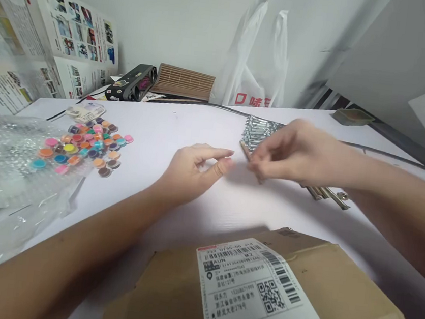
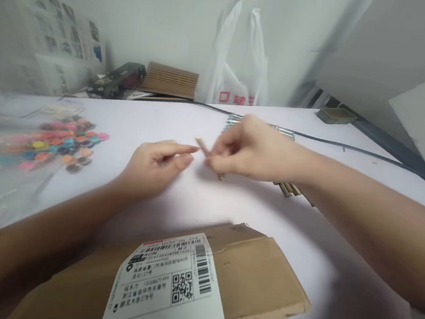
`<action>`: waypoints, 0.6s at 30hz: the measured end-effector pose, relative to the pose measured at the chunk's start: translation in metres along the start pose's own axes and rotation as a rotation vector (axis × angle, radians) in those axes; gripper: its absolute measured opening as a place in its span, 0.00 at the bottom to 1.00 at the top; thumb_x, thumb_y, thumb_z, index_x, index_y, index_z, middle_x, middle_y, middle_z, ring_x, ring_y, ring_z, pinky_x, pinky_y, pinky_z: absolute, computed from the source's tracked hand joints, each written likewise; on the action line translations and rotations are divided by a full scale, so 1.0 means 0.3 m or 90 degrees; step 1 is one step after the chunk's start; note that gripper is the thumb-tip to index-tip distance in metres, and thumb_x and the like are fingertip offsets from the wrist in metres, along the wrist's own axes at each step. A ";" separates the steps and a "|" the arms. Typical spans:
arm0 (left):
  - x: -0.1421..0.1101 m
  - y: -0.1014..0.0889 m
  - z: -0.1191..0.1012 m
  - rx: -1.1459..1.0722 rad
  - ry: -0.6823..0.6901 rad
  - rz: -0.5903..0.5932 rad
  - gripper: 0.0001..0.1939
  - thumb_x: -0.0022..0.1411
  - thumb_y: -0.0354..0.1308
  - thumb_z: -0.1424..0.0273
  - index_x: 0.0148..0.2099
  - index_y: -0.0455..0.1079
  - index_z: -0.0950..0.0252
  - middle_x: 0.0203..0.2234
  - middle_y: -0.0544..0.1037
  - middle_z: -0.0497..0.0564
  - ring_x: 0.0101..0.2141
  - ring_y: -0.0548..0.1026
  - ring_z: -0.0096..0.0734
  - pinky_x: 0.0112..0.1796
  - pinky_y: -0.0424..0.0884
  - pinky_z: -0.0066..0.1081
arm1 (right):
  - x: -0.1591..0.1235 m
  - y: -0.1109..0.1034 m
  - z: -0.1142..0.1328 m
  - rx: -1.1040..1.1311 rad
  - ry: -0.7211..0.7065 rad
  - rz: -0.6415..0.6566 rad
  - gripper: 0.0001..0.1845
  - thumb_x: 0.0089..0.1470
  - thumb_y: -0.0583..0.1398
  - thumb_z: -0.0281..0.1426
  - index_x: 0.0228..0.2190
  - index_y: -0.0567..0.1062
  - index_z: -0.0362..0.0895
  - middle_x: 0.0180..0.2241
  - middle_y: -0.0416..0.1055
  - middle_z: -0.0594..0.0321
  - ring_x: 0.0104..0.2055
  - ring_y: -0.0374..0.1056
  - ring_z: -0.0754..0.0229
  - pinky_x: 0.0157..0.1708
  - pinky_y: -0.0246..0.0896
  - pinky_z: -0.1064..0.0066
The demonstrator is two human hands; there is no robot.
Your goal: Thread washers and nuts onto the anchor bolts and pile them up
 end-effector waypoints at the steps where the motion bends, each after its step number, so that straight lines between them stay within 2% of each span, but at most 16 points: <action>1: -0.004 0.005 -0.017 -0.027 0.028 0.008 0.14 0.63 0.57 0.60 0.43 0.78 0.61 0.37 0.80 0.50 0.38 0.75 0.31 0.39 0.69 0.30 | 0.026 0.034 0.030 0.013 -0.045 0.010 0.10 0.50 0.61 0.35 0.24 0.78 0.42 0.18 0.64 0.67 0.21 0.54 0.68 0.20 0.48 0.73; 4: -0.011 -0.003 -0.037 -0.066 0.060 -0.017 0.12 0.64 0.56 0.64 0.34 0.79 0.62 0.35 0.80 0.50 0.38 0.76 0.31 0.41 0.69 0.30 | 0.074 0.080 0.064 -0.010 -0.103 -0.016 0.13 0.51 0.61 0.38 0.24 0.79 0.43 0.16 0.60 0.68 0.20 0.51 0.68 0.20 0.45 0.72; 6: -0.011 -0.022 -0.028 -0.041 0.050 -0.058 0.13 0.65 0.56 0.66 0.31 0.78 0.63 0.33 0.80 0.50 0.38 0.75 0.31 0.40 0.68 0.30 | 0.066 0.056 0.040 -0.083 -0.065 -0.069 0.16 0.51 0.61 0.43 0.28 0.81 0.44 0.18 0.65 0.67 0.20 0.53 0.68 0.21 0.47 0.71; 8: -0.006 -0.033 -0.011 0.011 0.044 -0.067 0.14 0.64 0.55 0.67 0.28 0.77 0.63 0.31 0.80 0.50 0.39 0.74 0.32 0.42 0.68 0.31 | 0.026 0.004 -0.029 -0.194 0.049 -0.117 0.20 0.51 0.60 0.47 0.32 0.81 0.44 0.19 0.68 0.64 0.20 0.55 0.67 0.23 0.49 0.69; 10: 0.001 -0.033 0.012 0.060 0.023 -0.040 0.14 0.63 0.56 0.67 0.26 0.76 0.63 0.31 0.80 0.49 0.40 0.73 0.32 0.43 0.67 0.32 | -0.032 -0.053 -0.144 -0.310 0.231 -0.149 0.23 0.52 0.59 0.50 0.32 0.80 0.44 0.17 0.66 0.63 0.18 0.54 0.66 0.22 0.48 0.66; 12: 0.008 -0.028 0.036 0.081 -0.018 -0.011 0.13 0.63 0.56 0.67 0.27 0.76 0.63 0.32 0.80 0.48 0.39 0.73 0.32 0.43 0.67 0.32 | -0.082 -0.074 -0.274 -0.370 0.366 -0.079 0.23 0.49 0.61 0.51 0.31 0.79 0.44 0.20 0.70 0.59 0.20 0.59 0.62 0.24 0.50 0.65; 14: 0.014 -0.022 0.052 0.089 -0.058 0.006 0.12 0.62 0.57 0.67 0.29 0.76 0.64 0.33 0.80 0.48 0.37 0.74 0.31 0.41 0.67 0.32 | -0.107 -0.070 -0.379 -0.366 0.419 -0.019 0.24 0.47 0.60 0.53 0.30 0.78 0.44 0.23 0.72 0.57 0.23 0.63 0.59 0.26 0.54 0.64; 16: 0.017 -0.014 0.059 0.100 -0.083 0.024 0.08 0.60 0.59 0.66 0.33 0.77 0.64 0.33 0.80 0.48 0.36 0.75 0.31 0.41 0.67 0.32 | -0.107 -0.062 -0.432 -0.347 0.408 0.010 0.24 0.49 0.59 0.53 0.28 0.77 0.45 0.24 0.72 0.58 0.24 0.63 0.59 0.27 0.54 0.65; 18: 0.019 -0.007 0.063 0.112 -0.101 0.055 0.07 0.58 0.61 0.66 0.36 0.77 0.64 0.33 0.80 0.48 0.35 0.75 0.31 0.40 0.67 0.32 | -0.092 -0.064 -0.431 -0.328 0.385 0.018 0.23 0.51 0.58 0.52 0.26 0.76 0.45 0.20 0.68 0.61 0.22 0.59 0.61 0.26 0.52 0.65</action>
Point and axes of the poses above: each hand's wrist, its own x-axis towards the middle knuckle, its own y-axis out of the palm, z = x × y, the point moved 4 cm from there along x, towards the middle knuckle
